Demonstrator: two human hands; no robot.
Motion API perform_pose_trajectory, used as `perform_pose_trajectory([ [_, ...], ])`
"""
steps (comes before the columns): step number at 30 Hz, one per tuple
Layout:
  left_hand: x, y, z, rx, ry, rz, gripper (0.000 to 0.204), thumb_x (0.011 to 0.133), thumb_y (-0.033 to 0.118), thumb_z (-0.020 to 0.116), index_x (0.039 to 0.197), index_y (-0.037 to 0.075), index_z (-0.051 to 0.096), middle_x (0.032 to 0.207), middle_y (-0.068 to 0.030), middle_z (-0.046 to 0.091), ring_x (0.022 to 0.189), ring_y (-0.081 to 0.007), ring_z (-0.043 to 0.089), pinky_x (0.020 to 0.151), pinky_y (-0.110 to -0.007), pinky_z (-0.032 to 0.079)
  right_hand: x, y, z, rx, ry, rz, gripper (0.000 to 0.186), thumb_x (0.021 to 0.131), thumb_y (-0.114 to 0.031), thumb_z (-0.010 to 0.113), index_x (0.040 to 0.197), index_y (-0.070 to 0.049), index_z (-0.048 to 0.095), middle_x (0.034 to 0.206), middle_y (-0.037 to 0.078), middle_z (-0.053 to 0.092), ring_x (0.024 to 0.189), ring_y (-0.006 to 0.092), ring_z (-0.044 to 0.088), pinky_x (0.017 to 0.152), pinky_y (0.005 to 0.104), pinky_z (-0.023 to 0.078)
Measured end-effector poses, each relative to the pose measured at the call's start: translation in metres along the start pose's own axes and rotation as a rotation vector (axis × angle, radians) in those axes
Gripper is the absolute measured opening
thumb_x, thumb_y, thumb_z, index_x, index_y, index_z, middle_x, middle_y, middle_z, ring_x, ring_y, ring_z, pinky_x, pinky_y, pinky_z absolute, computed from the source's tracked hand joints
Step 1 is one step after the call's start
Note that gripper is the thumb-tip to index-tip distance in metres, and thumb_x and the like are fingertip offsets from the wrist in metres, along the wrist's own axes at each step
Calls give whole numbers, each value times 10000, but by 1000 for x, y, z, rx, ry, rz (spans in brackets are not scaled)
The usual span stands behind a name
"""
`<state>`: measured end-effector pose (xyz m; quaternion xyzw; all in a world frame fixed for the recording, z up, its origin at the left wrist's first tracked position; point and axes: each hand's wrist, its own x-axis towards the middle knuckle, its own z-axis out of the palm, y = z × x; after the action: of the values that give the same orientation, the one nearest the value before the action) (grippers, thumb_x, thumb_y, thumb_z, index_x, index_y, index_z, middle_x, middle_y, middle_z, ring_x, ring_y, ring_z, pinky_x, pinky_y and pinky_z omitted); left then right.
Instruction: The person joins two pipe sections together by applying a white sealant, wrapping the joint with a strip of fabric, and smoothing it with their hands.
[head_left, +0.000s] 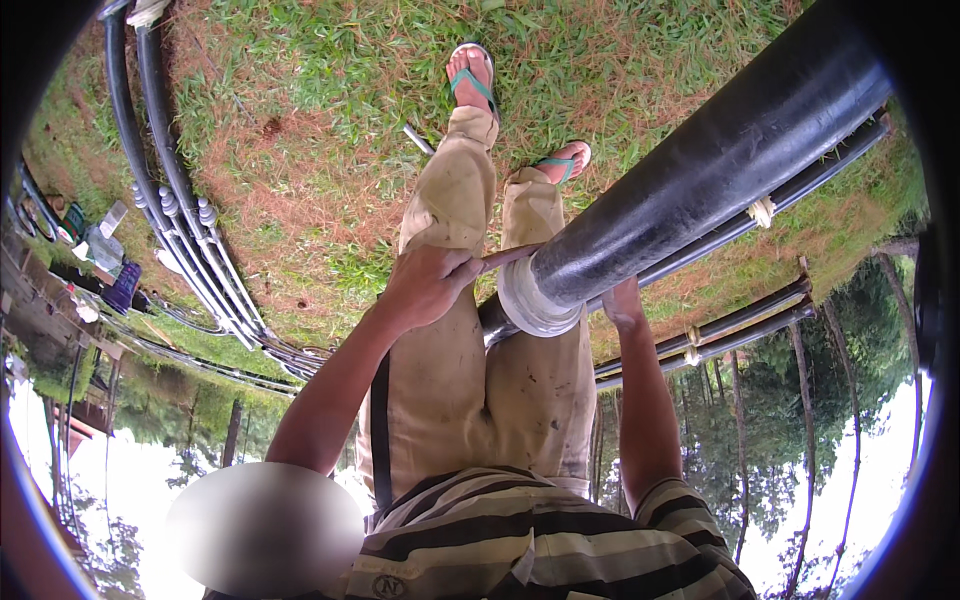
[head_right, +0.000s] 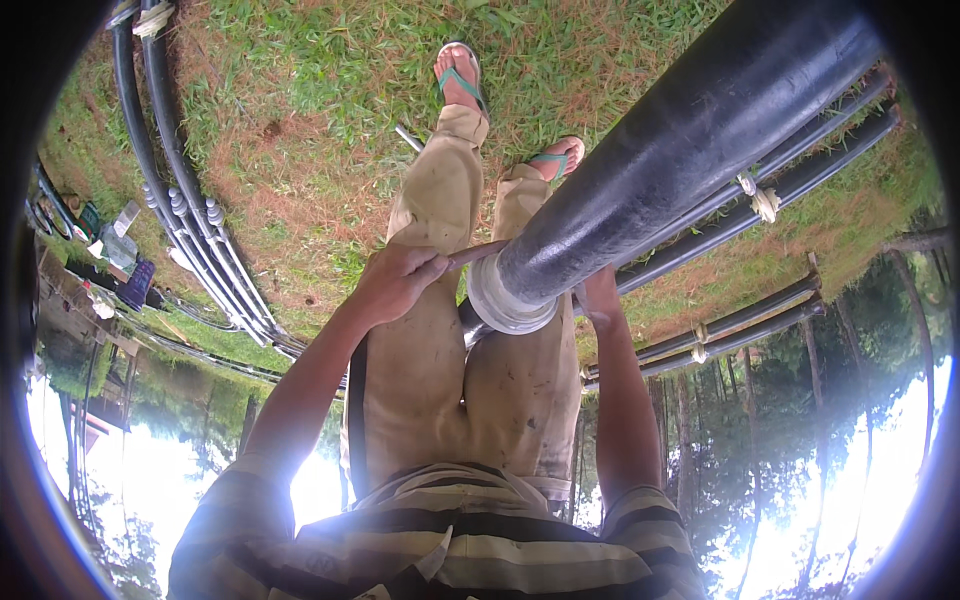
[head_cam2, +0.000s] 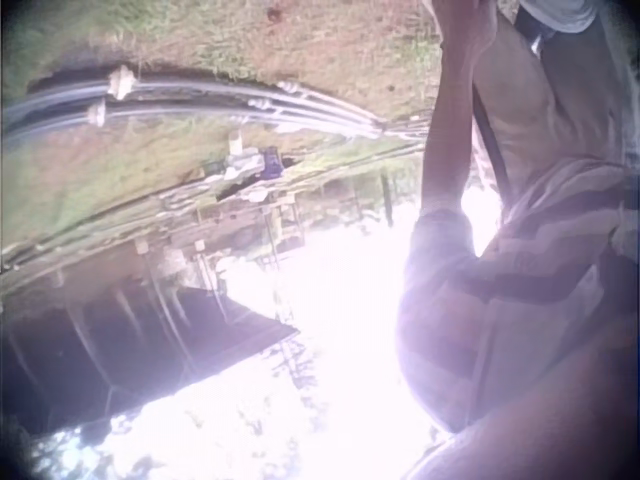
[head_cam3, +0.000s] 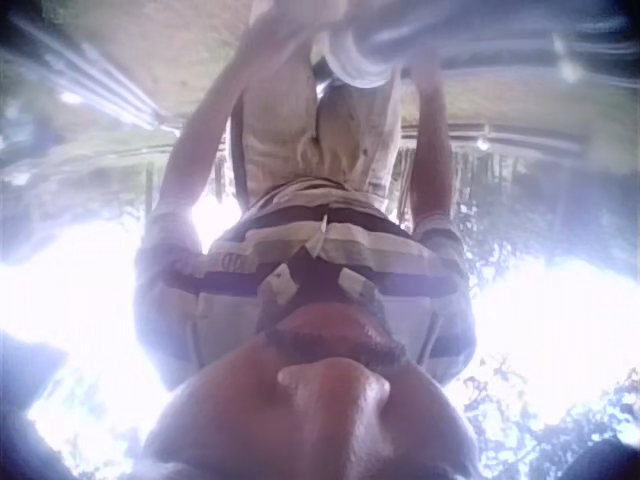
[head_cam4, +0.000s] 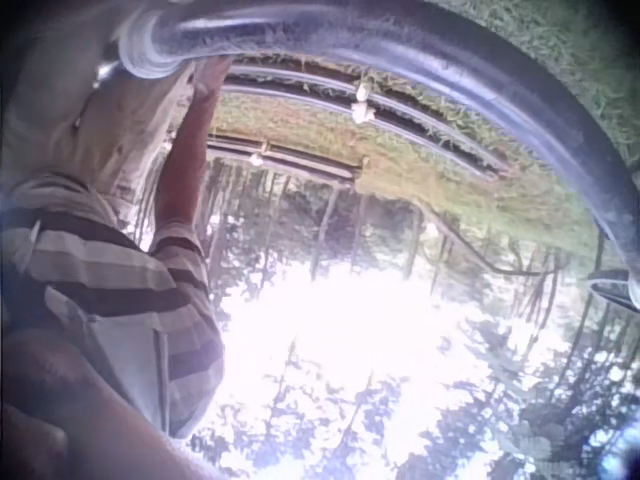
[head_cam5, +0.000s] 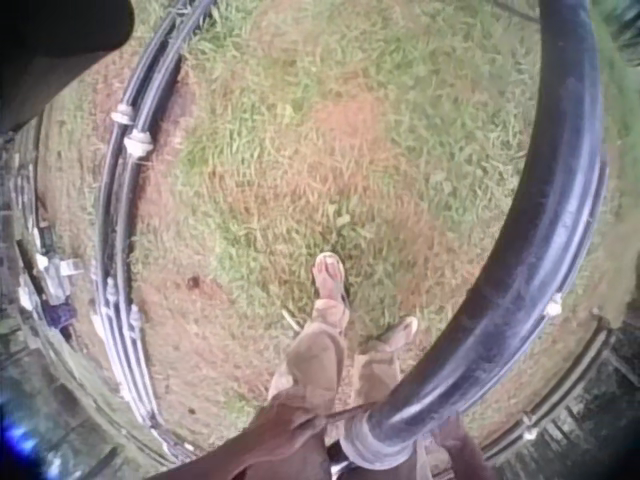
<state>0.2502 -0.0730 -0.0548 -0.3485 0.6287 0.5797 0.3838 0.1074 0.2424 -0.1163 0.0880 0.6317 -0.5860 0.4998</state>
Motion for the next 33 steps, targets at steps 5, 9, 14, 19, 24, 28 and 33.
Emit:
perform_pose_trajectory([
  [5, 13, 16, 24, -10, 100, 7, 372, 1004, 355, 559, 876, 41, 713, 783, -199, 687, 792, -404, 681, 729, -516, 507, -23, -3, -23, 287, 16, 509, 344, 983, -92, 629, 1317, -66, 547, 867, -14, 578, 616, 70, 472, 528, 224, 385],
  [9, 18, 28, 18, 169, 73, 3, 385, 1015, 355, 547, 857, 41, 705, 745, -203, 672, 742, -409, 674, 703, -514, 510, -25, -32, 23, 139, 204, 486, 300, 967, -114, 650, 1253, -79, 567, 775, -61, 512, 539, 21, 356, 453, 200, 259],
  [14, -40, 47, 10, 73, 30, -108, 422, 1029, 354, 542, 785, 37, 677, 686, -190, 635, 713, -413, 654, 677, -484, 505, -21, 51, -41, 308, -119, 101, 381, 935, -187, 685, 1266, -68, 538, 866, -17, 550, 672, 65, 476, 576, 234, 384],
  [19, 8, 12, 56, 187, 281, 139, 347, 1023, 343, 551, 872, 55, 673, 687, -175, 638, 679, -392, 656, 638, -501, 500, -30, -53, 23, 121, 12, 577, 203, 981, -125, 612, 1173, -91, 554, 850, -7, 535, 629, 53, 437, 551, 222, 335],
  [24, -25, 51, 43, 223, 136, -24, 322, 1026, 341, 532, 933, 64, 669, 708, -159, 669, 673, -374, 679, 611, -508, 511, -7, -15, 6, -599, -32, -129, 286, 1042, -182, 565, 1292, -45, 539, 915, 13, 544, 634, 69, 453, 564, 241, 359],
  [28, -33, 65, 50, 299, 134, -89, 339, 1027, 336, 519, 897, 64, 673, 711, -164, 681, 656, -379, 683, 614, -504, 524, -23, 36, -41, -610, -188, -330, 253, 1050, -225, 566, 1209, -28, 586, 973, 55, 624, 709, 169, 574, 638, 330, 451],
  [33, 29, 33, 50, 351, 232, 22, 348, 1030, 326, 503, 855, 59, 642, 672, -166, 669, 628, -382, 678, 604, -506, 527, -47, -88, 54, -547, 24, 365, 229, 1032, -250, 580, 1052, -26, 623, 926, 150, 707, 794, 349, 670, 733, 462, 498],
])
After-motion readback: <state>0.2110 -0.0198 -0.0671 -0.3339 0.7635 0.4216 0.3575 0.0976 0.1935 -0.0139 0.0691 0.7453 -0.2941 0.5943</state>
